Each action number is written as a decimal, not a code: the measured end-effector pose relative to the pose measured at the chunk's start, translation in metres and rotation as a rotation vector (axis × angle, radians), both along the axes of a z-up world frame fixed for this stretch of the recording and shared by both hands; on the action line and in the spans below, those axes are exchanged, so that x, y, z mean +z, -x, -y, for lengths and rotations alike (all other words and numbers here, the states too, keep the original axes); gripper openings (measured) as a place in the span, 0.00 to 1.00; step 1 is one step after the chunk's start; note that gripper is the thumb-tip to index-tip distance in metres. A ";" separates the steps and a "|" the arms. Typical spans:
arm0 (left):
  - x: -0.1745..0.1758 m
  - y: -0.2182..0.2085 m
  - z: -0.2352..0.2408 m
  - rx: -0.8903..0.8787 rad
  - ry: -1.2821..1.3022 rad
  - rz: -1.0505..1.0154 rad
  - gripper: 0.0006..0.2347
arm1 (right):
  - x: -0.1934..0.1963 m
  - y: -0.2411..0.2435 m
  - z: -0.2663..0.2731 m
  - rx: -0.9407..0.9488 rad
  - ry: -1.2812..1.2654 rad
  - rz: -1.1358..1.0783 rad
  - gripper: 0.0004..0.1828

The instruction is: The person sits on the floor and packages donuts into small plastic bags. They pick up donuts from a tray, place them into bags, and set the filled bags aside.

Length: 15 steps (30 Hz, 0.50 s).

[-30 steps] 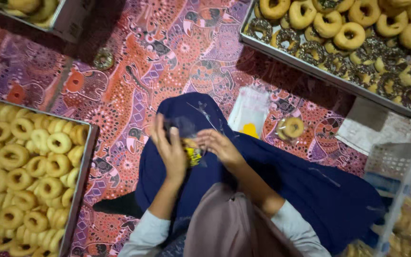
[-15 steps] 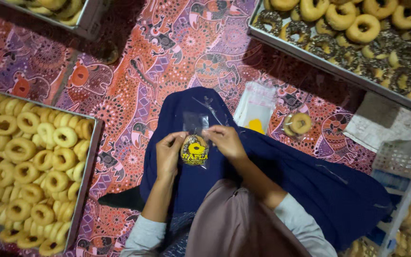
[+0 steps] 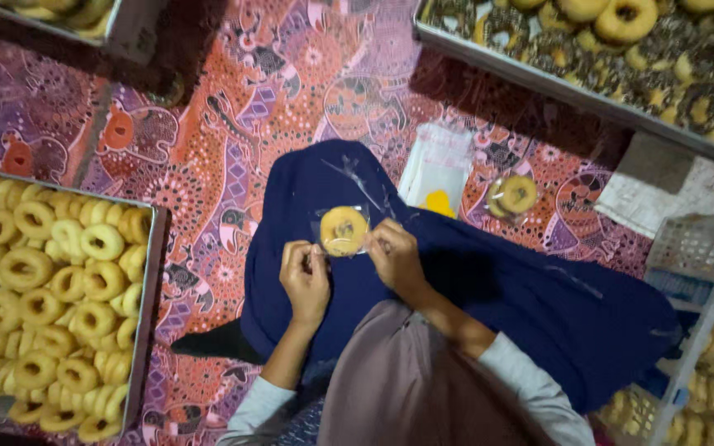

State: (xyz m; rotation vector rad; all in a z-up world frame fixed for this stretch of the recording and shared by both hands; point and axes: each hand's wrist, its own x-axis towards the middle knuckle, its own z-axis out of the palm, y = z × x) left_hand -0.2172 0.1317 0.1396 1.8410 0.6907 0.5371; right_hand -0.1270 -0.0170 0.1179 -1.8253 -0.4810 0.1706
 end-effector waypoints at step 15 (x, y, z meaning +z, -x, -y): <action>0.014 -0.044 0.026 -0.193 -0.234 -0.010 0.05 | -0.059 -0.074 0.045 -0.415 0.357 -0.038 0.27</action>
